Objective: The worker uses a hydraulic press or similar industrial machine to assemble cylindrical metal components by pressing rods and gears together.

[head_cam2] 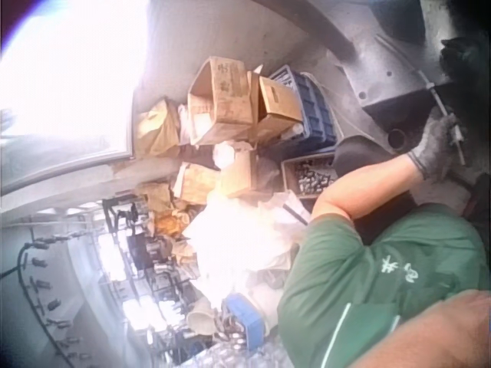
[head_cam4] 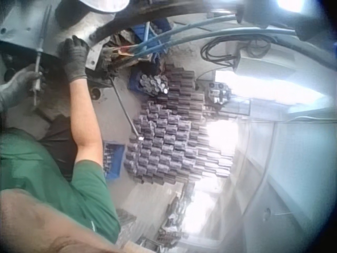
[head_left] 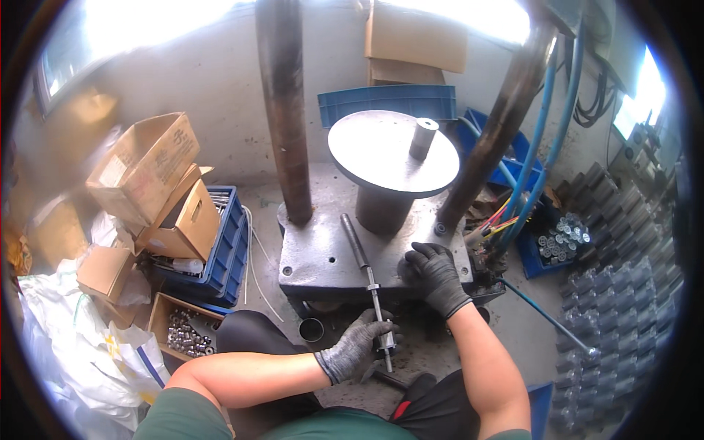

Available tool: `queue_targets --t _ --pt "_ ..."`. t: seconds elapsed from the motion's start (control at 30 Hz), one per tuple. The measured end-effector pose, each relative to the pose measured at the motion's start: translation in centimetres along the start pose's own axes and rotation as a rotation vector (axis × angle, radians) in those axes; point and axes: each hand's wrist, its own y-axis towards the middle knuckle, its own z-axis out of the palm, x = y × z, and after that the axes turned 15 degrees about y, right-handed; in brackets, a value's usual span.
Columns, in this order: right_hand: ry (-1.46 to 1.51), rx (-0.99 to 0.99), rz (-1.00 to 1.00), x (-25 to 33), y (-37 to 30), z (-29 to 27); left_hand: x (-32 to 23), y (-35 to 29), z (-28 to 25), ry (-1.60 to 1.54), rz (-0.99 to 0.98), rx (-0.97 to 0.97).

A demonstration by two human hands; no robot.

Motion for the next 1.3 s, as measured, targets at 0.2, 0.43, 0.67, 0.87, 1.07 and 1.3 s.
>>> queue_targets --t 0.2,0.43,0.67,0.87,1.07,1.3 --pt "0.055 -0.020 -0.012 0.7 0.9 -0.2 -0.3 0.1 -0.5 -0.059 -0.018 0.005" --pt "0.275 -0.207 0.082 0.7 0.7 -0.7 0.0 1.3 -0.6 -0.052 -0.008 0.030" --pt "0.591 -0.319 0.351 1.6 0.5 -2.5 -2.5 1.5 0.2 -0.112 0.026 -0.042" --pt "0.688 -0.369 0.342 5.8 1.8 -5.0 -3.3 3.8 -0.8 -0.247 0.092 -0.050" --pt "0.680 -0.429 0.090 7.9 7.5 -10.1 -2.6 6.1 -1.9 -0.059 0.187 -0.199" --pt "0.246 -0.511 -0.053 4.6 17.9 -13.5 -3.5 6.5 -2.0 -0.080 0.151 -0.218"
